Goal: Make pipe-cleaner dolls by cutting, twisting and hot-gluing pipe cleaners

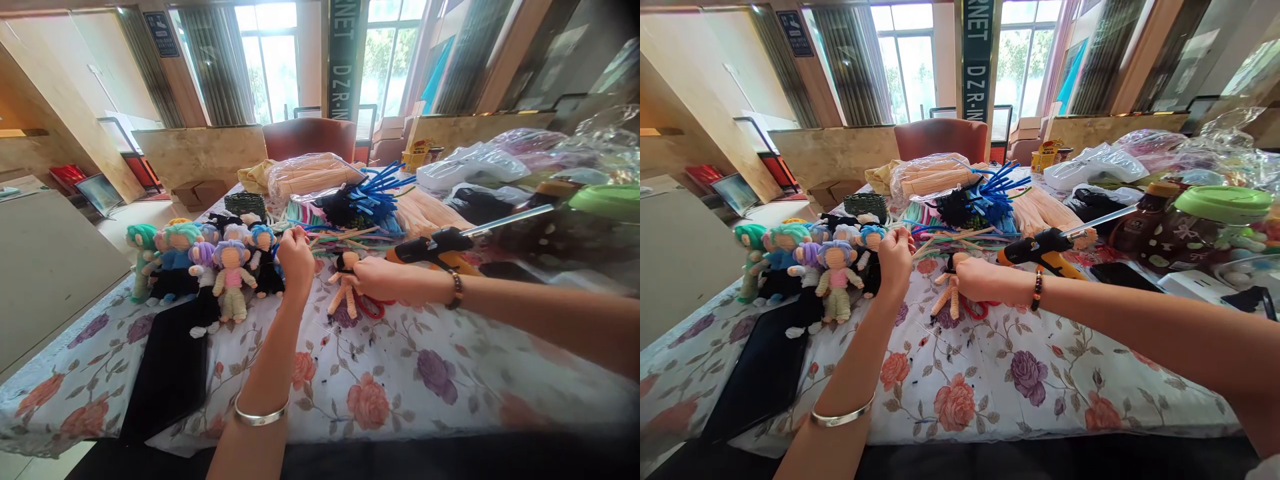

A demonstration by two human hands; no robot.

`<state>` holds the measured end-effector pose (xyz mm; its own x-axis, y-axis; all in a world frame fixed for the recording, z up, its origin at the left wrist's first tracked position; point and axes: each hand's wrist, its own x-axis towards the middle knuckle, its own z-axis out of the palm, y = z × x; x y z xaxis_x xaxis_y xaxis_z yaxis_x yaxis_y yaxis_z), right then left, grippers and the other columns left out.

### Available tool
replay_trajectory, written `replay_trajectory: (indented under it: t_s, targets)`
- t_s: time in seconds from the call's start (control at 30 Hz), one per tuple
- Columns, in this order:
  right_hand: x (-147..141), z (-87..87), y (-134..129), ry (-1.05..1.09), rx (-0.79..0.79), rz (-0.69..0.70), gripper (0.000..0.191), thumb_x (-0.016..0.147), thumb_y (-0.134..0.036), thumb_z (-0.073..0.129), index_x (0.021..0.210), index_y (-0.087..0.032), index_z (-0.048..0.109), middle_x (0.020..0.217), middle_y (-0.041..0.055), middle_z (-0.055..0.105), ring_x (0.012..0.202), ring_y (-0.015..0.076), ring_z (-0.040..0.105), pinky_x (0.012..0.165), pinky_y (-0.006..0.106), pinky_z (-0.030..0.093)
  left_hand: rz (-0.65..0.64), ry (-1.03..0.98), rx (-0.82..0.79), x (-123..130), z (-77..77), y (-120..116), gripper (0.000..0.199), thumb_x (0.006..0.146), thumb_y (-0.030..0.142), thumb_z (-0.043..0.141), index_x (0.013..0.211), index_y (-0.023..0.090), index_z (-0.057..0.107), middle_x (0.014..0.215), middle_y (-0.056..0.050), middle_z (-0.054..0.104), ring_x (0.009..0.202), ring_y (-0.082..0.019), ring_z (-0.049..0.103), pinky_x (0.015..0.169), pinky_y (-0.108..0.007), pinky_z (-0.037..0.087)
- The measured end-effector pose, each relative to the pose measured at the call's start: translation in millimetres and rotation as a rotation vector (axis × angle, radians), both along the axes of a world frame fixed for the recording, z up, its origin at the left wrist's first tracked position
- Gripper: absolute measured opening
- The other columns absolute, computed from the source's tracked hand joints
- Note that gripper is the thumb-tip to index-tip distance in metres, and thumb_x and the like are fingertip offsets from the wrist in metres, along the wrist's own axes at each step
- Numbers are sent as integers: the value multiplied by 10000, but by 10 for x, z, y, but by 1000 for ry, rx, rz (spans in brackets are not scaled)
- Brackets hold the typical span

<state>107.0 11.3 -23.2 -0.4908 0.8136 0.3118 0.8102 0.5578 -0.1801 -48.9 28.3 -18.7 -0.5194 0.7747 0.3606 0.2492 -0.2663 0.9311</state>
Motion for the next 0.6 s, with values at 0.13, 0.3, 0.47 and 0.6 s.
replay_trajectory:
  t_s: [0.13, 0.3, 0.47, 0.6]
  targets:
    - [-75, 30, -99, -213, -134, -84, 409, 862, -460, 526, 587, -171, 615, 629, 107, 658, 613, 217, 649, 531, 279, 434, -36, 44, 6, 3, -20, -6, 359, 849, 330, 477, 513, 208, 494, 488, -1, 535, 563, -139, 559, 582, -246, 400]
    - [-28, 30, -130, -239, -179, -164, 337, 865, -384, 492, 735, -126, 667, 790, 152, 696, 772, 255, 661, 595, 278, 417, -97, 99, -25, 3, 5, -81, 279, 759, 317, 606, 513, 190, 572, 524, -8, 602, 550, -136, 568, 607, -255, 415]
    - [98, -61, -84, 60, -198, -129, 268, 809, -338, 530, 670, -133, 632, 691, 86, 661, 653, 184, 594, 533, 248, 338, -50, 166, -63, -15, 3, -86, 368, 544, 39, 694, 883, 181, 686, 836, -44, 717, 715, -172, 638, 663, -269, 466]
    - [194, -79, -128, 377, -243, -53, 290, 812, -386, 535, 673, -138, 593, 609, 7, 580, 573, 123, 497, 515, 229, 311, -65, 121, -27, -12, -28, -47, 256, 739, 184, 599, 980, 144, 671, 767, -75, 716, 764, -190, 670, 762, -318, 495]
